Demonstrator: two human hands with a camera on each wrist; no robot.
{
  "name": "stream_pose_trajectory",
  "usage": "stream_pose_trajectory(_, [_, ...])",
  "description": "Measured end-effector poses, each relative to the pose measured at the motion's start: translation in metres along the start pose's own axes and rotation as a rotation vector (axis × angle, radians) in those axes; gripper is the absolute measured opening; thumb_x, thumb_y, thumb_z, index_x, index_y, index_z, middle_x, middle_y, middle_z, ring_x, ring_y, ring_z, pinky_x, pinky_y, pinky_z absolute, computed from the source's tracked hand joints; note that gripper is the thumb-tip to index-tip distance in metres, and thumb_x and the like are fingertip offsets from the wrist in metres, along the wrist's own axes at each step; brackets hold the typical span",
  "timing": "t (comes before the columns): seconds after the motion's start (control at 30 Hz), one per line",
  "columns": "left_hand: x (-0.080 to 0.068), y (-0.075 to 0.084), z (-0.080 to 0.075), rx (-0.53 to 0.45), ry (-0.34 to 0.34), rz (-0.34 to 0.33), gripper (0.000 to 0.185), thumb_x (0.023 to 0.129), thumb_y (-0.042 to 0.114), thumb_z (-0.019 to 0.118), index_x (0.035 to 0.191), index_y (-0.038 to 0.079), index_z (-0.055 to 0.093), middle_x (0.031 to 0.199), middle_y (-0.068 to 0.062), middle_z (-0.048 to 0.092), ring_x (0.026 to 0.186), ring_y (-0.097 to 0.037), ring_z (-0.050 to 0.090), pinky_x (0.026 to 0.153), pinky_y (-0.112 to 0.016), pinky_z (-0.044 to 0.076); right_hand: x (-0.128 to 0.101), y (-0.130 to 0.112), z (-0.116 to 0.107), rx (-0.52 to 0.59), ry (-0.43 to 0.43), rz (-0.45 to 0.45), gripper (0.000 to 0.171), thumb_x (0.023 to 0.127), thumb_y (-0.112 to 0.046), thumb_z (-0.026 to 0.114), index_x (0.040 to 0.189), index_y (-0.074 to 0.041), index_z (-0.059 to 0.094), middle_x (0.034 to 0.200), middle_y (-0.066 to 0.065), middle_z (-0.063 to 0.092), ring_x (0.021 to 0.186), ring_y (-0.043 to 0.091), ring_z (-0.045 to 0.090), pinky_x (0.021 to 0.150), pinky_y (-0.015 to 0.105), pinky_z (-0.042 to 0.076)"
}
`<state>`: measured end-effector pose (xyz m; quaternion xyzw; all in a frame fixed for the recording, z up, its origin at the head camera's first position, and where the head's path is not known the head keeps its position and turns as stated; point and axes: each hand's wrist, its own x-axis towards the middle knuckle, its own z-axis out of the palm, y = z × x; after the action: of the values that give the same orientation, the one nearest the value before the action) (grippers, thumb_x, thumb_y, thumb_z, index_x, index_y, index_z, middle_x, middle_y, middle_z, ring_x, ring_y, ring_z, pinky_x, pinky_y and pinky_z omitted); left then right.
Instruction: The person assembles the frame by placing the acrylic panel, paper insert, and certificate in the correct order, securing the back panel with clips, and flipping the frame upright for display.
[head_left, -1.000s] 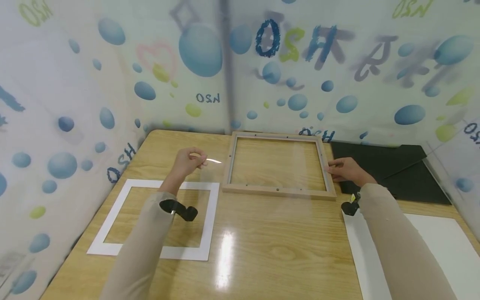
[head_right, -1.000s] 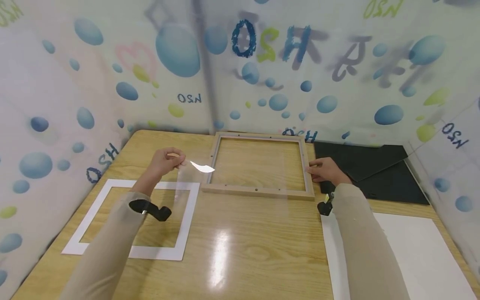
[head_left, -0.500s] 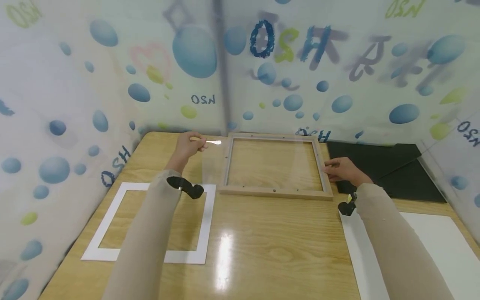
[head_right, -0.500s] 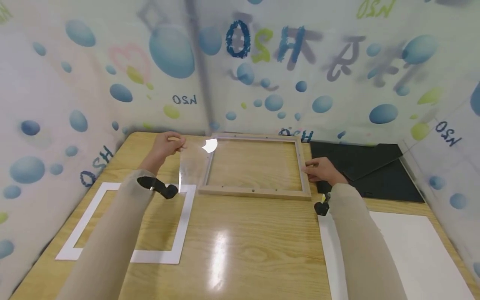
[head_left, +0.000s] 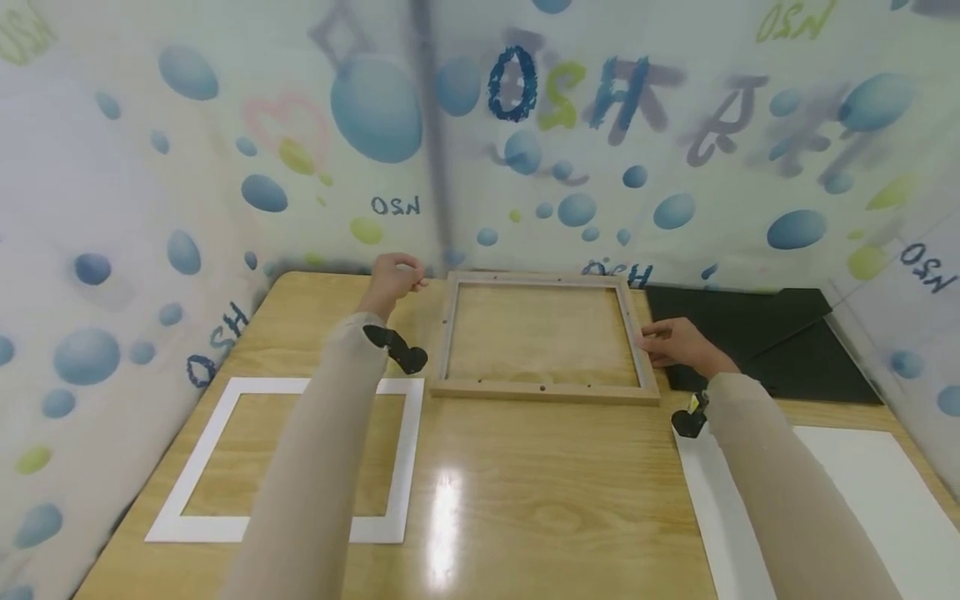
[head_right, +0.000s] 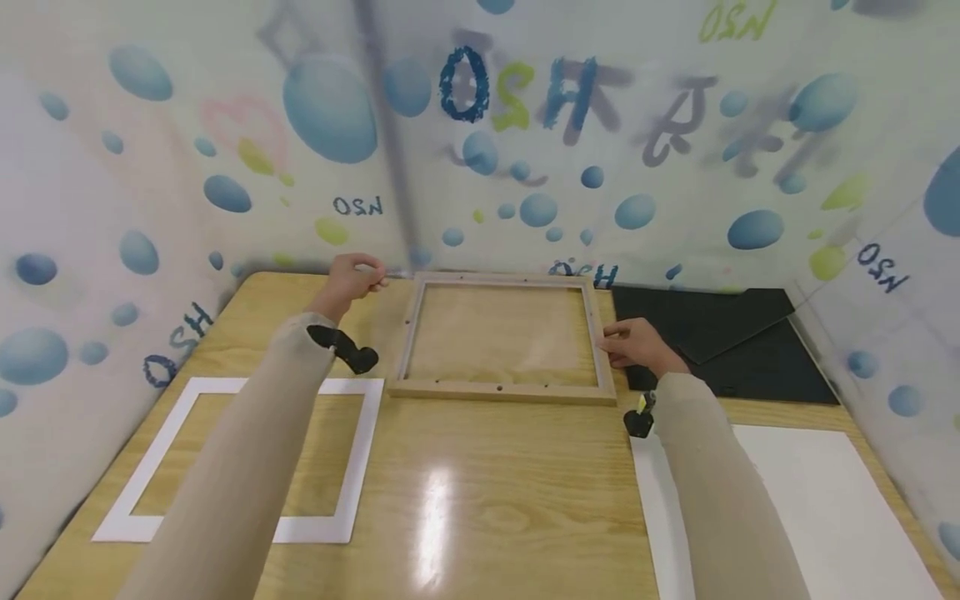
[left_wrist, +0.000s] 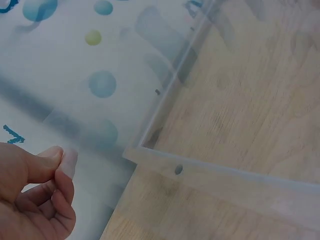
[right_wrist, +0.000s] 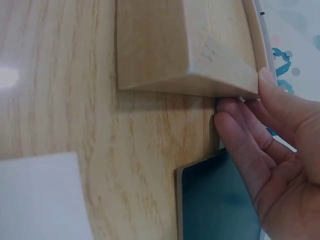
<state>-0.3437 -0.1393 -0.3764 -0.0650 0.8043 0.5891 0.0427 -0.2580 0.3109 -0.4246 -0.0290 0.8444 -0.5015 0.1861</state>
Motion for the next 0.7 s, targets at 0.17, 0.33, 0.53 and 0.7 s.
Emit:
stream_pose_trajectory(0.17, [0.015,-0.005,0.016,0.044,0.009,-0.035,0.008,0.084,-0.002,0.057,0.091,-0.002,0.061,0.077,-0.011,0.066,0.065,-0.015,0.063,0.060,-0.025,0.047,0.000,0.003,-0.002,-0.004,-0.002,-0.019,0.064,0.086,-0.027,0.065,0.126,0.016,0.042,0.093,0.019,0.064,0.073,0.017,0.064,0.067,0.033,0.054])
stream_pose_trajectory(0.33, [0.008,-0.001,0.025,0.075,0.001,-0.011,0.006,0.085,-0.004,0.055,0.089,-0.005,0.059,0.071,-0.007,0.064,0.056,-0.007,0.057,0.060,-0.023,0.047,0.001,-0.003,0.003,-0.057,0.028,0.041,0.053,0.091,-0.015,0.057,0.128,0.018,0.038,0.104,0.026,0.059,0.075,0.015,0.064,0.072,0.033,0.054])
stream_pose_trajectory(0.53, [0.010,-0.006,0.034,0.066,-0.042,-0.016,0.002,0.085,-0.004,0.057,0.083,-0.003,0.058,0.072,-0.008,0.059,0.055,-0.009,0.053,0.053,-0.019,0.044,0.002,-0.002,0.004,-0.090,0.046,0.066,0.052,0.092,-0.015,0.057,0.128,0.017,0.039,0.107,0.027,0.058,0.075,0.013,0.063,0.072,0.033,0.053])
stream_pose_trajectory(0.7, [0.014,-0.010,0.043,0.068,-0.063,-0.029,0.014,0.083,-0.006,0.056,0.096,-0.009,0.058,0.071,-0.007,0.055,0.053,-0.007,0.050,0.047,-0.017,0.040,0.003,0.002,0.004,-0.088,0.049,0.055,0.051,0.092,-0.014,0.056,0.128,0.017,0.039,0.112,0.032,0.054,0.077,0.016,0.064,0.073,0.034,0.053])
